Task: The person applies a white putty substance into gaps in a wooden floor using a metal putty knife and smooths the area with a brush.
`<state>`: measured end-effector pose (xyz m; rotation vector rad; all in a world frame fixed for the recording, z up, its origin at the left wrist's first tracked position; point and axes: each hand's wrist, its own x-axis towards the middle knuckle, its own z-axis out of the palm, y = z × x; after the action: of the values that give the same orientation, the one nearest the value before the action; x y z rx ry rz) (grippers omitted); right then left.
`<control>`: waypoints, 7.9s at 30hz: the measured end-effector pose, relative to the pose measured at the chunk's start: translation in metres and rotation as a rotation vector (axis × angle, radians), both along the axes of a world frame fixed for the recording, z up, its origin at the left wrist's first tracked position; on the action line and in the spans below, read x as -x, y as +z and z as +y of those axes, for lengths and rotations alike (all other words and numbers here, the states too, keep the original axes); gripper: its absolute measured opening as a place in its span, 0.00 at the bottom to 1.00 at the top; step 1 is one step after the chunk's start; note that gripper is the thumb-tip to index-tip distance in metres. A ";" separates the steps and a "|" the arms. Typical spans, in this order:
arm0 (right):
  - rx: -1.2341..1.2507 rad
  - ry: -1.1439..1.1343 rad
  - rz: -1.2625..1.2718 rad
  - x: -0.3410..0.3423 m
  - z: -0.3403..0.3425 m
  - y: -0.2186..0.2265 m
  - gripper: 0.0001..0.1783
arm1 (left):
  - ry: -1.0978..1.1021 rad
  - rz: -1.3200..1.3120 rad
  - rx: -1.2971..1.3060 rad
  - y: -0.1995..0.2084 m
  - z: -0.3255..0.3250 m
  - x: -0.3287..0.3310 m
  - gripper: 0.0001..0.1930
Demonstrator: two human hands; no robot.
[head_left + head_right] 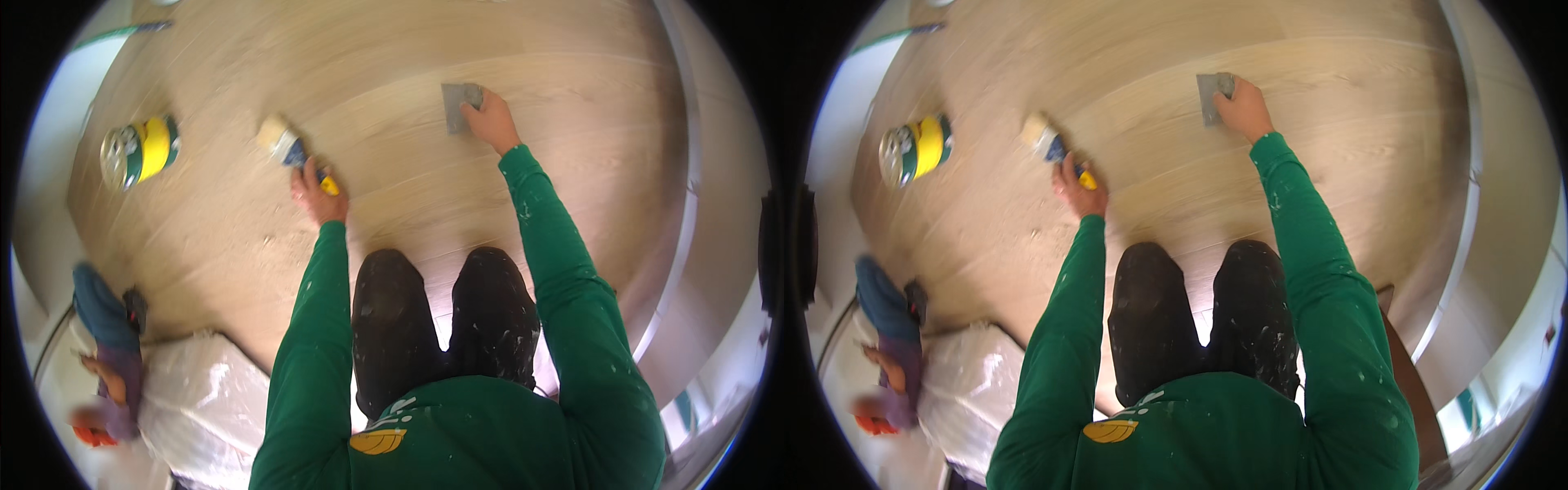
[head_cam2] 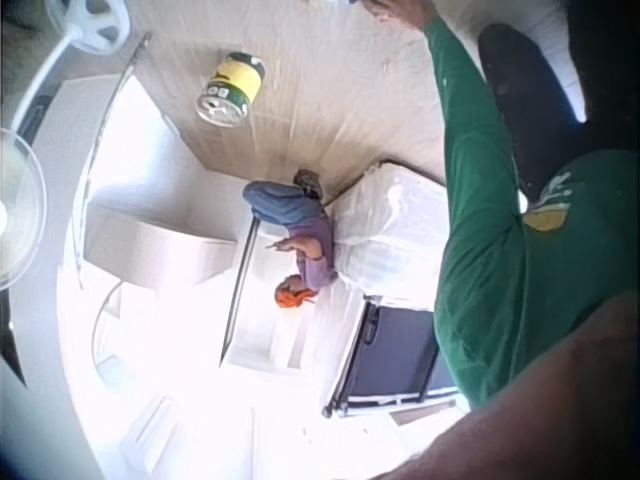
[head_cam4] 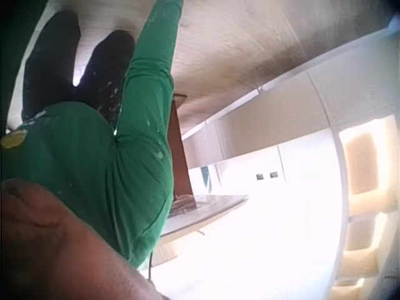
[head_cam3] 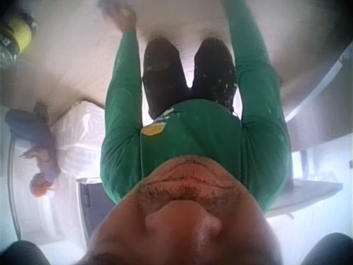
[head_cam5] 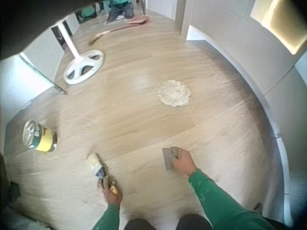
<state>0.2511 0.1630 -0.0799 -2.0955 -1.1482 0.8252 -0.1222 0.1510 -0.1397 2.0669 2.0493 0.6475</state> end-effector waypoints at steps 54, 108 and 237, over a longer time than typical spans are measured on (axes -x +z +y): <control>0.102 -0.535 -0.860 -0.220 0.109 -0.085 0.46 | 0.168 -0.862 0.226 0.084 0.164 -0.033 0.09; 0.224 -0.504 -0.811 -0.218 0.117 -0.066 0.44 | 0.092 -0.768 0.032 0.083 0.446 -0.037 0.08; 0.695 -1.140 0.727 0.008 -0.592 -0.076 0.14 | -0.913 -0.427 0.282 0.105 -0.029 -0.329 0.26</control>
<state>0.2432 -0.4290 -0.1555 -2.1222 0.7853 1.2546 0.2063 0.1220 -0.0346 2.1350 0.7730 0.5100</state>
